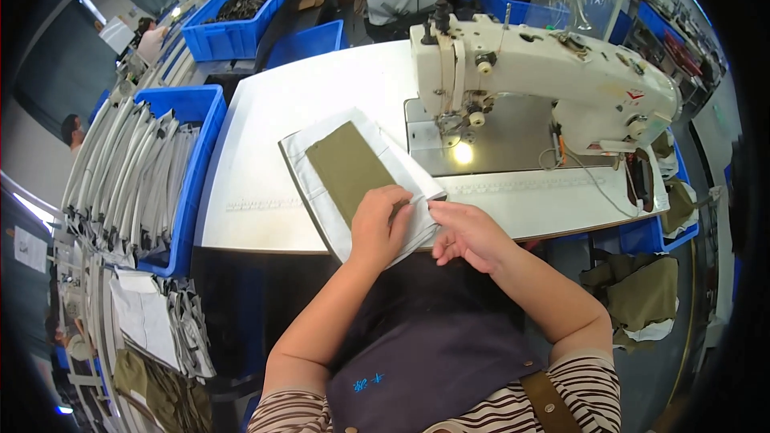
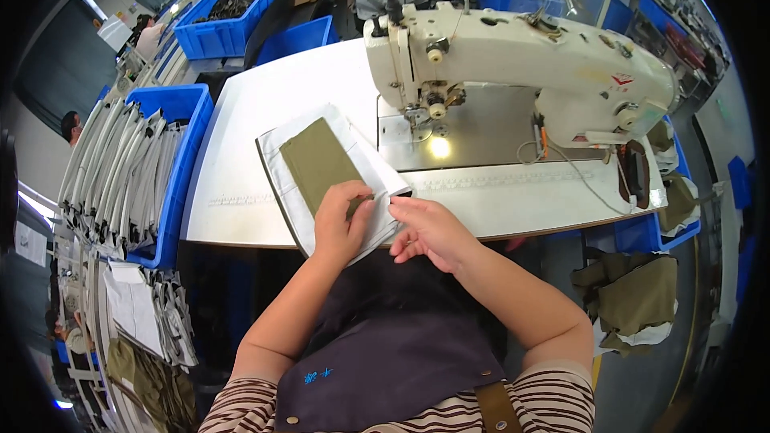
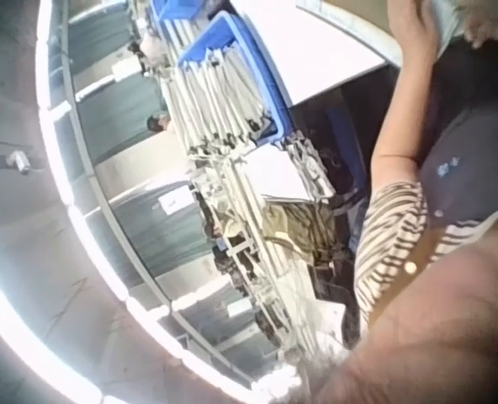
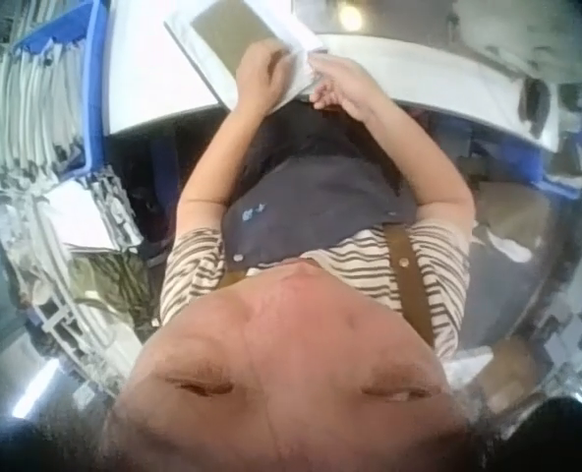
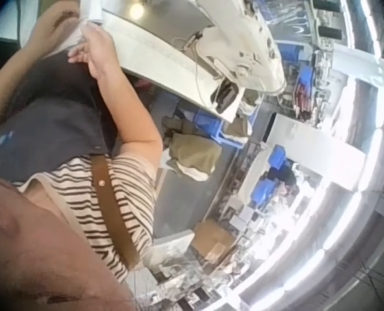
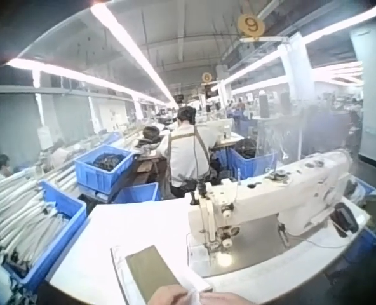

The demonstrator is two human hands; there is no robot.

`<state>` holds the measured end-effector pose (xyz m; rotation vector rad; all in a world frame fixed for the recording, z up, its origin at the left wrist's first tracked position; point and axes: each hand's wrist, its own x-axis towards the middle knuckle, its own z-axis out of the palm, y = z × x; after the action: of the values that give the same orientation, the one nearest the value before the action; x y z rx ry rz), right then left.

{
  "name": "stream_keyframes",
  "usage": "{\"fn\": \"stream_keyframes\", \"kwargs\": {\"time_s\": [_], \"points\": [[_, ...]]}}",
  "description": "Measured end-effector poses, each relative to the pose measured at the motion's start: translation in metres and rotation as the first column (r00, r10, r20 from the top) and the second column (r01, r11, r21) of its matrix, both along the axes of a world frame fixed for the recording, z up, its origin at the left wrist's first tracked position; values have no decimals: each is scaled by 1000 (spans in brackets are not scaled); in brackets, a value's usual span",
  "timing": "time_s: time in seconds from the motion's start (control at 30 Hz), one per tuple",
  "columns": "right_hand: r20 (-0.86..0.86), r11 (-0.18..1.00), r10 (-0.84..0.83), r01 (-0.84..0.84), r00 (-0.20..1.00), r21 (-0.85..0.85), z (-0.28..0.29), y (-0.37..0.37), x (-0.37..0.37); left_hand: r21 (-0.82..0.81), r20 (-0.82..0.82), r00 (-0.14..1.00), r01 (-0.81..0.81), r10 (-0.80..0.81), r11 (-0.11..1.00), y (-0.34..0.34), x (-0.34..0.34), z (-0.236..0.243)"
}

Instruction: Sewing together fabric components to assemble bags using an industrial sewing machine.

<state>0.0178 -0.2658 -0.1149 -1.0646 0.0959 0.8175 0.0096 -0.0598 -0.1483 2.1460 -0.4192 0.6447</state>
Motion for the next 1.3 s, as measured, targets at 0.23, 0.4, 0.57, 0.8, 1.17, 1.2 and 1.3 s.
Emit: {"fn": "stream_keyframes", "kwargs": {"time_s": [0.23, 0.4, 0.57, 0.8, 1.17, 1.2, 1.3], "points": [[-69, 985, 140, -146, 988, -88, -1, 13, 5, -70, 43, 997, -61, 64, 996, 1, 3, 1], [305, 979, 49, 15, 951, -206, -4, 24, 3, -127, 35, 995, -93, 98, 988, 2, 6, -4], [267, 956, 179, -103, 947, -274, -7, 15, 16, -115, 35, 996, -73, 77, 991, 2, 6, 0], [396, 963, 149, -43, 906, -265, -14, 17, 2, 37, -68, 997, 29, -26, 999, 9, -1, 10], [633, 863, 328, 51, 701, -503, -1, -3, -2, 340, 49, 975, 187, -216, 922, 20, 7, 35], [721, 828, 378, 137, 580, -544, -2, -6, -1, 337, 64, 971, 195, -229, 921, 18, 9, 39], [699, 818, 390, 124, 599, -562, 9, -8, -2, 331, 79, 963, 217, -256, 919, 15, 13, 40]]}}
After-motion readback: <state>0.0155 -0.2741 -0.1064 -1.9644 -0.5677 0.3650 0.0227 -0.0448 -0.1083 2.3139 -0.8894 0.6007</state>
